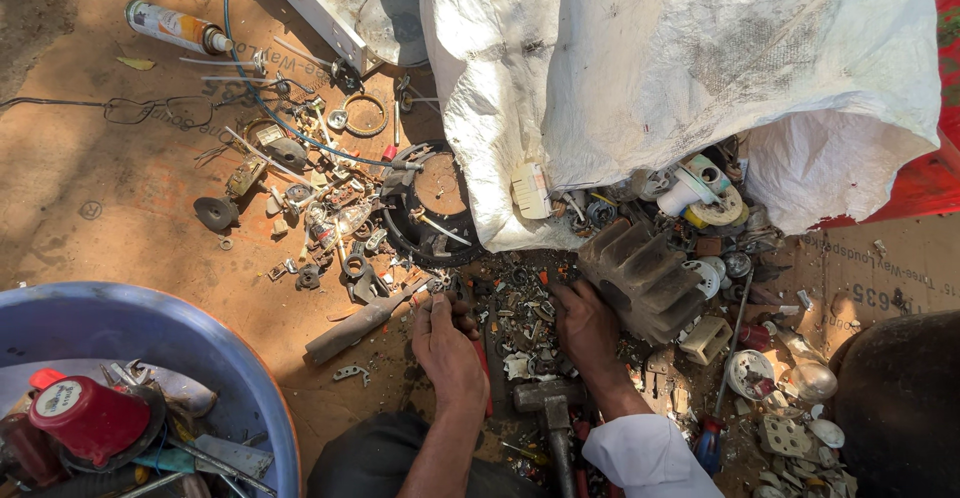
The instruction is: The person sits on the ground and uses a hammer and pliers to disassemble a metal gear-like component. They repeatedly strike the object to remove small metal pieces, occasionally using pliers to hold or adjust the parts. The work is performed on a cluttered surface with various tools and debris.
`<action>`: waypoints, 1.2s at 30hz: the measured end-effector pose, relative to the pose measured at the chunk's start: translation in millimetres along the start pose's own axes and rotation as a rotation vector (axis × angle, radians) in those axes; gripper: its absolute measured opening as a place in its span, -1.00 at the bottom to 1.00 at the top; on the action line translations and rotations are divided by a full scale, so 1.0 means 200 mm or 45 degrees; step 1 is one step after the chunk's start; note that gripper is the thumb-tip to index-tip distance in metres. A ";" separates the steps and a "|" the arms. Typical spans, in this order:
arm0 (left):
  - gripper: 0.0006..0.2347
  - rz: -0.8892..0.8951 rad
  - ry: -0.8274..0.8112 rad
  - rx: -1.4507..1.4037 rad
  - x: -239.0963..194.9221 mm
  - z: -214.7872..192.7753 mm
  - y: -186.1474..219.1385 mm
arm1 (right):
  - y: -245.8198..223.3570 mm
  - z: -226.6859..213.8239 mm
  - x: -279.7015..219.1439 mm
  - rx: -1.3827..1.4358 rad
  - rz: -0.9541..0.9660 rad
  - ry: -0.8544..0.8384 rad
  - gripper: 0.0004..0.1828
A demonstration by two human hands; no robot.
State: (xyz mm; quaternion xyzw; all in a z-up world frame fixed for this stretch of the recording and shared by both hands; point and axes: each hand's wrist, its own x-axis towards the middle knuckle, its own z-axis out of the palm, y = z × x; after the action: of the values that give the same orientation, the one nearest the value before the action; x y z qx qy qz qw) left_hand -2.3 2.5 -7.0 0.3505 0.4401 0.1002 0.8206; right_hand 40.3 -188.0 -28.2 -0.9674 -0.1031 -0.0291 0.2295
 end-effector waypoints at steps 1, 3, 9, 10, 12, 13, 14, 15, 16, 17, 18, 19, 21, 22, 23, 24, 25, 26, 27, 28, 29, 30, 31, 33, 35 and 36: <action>-0.79 0.001 0.000 0.003 0.00 0.00 0.00 | 0.00 0.00 0.00 0.005 0.026 -0.019 -0.80; -0.79 0.003 -0.007 0.011 -0.01 0.00 0.01 | 0.00 0.00 0.01 0.013 0.081 -0.050 -0.84; -0.80 -0.016 -0.025 -0.007 -0.01 0.02 0.03 | -0.01 -0.03 -0.01 0.188 0.093 0.034 -0.88; -0.81 -0.060 -0.053 0.117 -0.01 0.03 0.04 | -0.03 -0.04 -0.02 0.329 0.241 0.012 -0.87; -0.84 -0.152 -0.109 0.366 -0.03 0.05 0.03 | -0.08 -0.09 -0.08 0.608 0.540 -0.038 -0.83; -0.85 -0.221 -0.249 0.427 -0.05 0.06 0.03 | -0.12 -0.11 -0.11 0.545 0.386 0.032 -0.85; -0.87 -0.291 -0.392 0.488 -0.07 0.07 0.01 | -0.16 -0.14 -0.14 0.480 0.234 0.103 -0.87; -0.88 -0.361 -0.535 0.549 -0.09 0.08 0.01 | -0.20 -0.16 -0.17 0.413 0.081 0.172 -0.89; -0.87 -0.384 -0.581 0.559 -0.10 0.08 0.01 | -0.24 -0.18 -0.18 0.398 0.046 0.176 -0.90; -0.87 -0.406 -0.626 0.570 -0.11 0.08 0.01 | -0.27 -0.20 -0.19 0.384 0.012 0.181 -0.90; -0.86 -0.433 -0.668 0.580 -0.12 0.08 0.00 | -0.30 -0.22 -0.19 0.369 -0.021 0.179 -0.90; -0.86 -0.423 -0.688 0.583 -0.12 0.07 0.00 | -0.32 -0.23 -0.20 0.343 -0.053 0.193 -0.90; -0.86 -0.406 -0.723 0.589 -0.11 0.06 -0.02 | -0.34 -0.24 -0.22 0.292 -0.115 0.215 -0.89; -0.86 -0.418 -0.729 0.572 -0.10 0.06 -0.03 | -0.34 -0.25 -0.22 0.313 -0.097 0.207 -0.89; -0.86 -0.430 -0.735 0.555 -0.09 0.05 -0.03 | -0.34 -0.25 -0.22 0.333 -0.080 0.199 -0.89; -0.86 -0.444 -0.741 0.539 -0.09 0.05 -0.04 | -0.34 -0.25 -0.23 0.354 -0.060 0.191 -0.88; -0.87 -0.450 -0.745 0.539 -0.09 0.05 -0.04 | -0.33 -0.25 -0.23 0.391 -0.026 0.188 -0.88; -0.87 -0.455 -0.750 0.539 -0.09 0.05 -0.04 | -0.33 -0.25 -0.23 0.429 0.007 0.186 -0.88; -0.87 -0.460 -0.754 0.539 -0.09 0.06 -0.04 | -0.33 -0.24 -0.23 0.467 0.040 0.184 -0.88; -0.88 -0.456 -0.758 0.540 -0.09 0.06 -0.05 | -0.32 -0.24 -0.24 0.477 0.052 0.180 -0.88; -0.88 -0.453 -0.762 0.540 -0.09 0.06 -0.05 | -0.32 -0.23 -0.24 0.487 0.064 0.177 -0.88; -0.88 -0.450 -0.766 0.541 -0.09 0.06 -0.05 | -0.31 -0.22 -0.25 0.497 0.077 0.173 -0.88; -0.87 -0.461 -0.686 0.518 -0.09 0.06 -0.04 | -0.30 -0.21 -0.24 0.476 0.062 0.186 -0.88; -0.83 -0.479 -0.528 0.470 -0.07 0.07 -0.04 | -0.28 -0.18 -0.24 0.436 0.028 0.211 -0.88; -0.83 -0.356 -0.312 0.314 -0.02 0.05 -0.01 | -0.24 -0.17 -0.24 0.394 0.027 0.133 -0.78; -0.82 -0.294 -0.205 0.238 0.00 0.04 0.00 | -0.22 -0.17 -0.25 0.374 0.027 0.095 -0.72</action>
State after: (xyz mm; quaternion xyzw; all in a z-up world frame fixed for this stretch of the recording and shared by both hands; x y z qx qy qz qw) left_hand 4.3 -2.4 -3.6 0.3795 0.4177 -0.0644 0.8230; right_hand -17.6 -174.0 17.4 -0.9227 -0.0873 -0.0473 0.3726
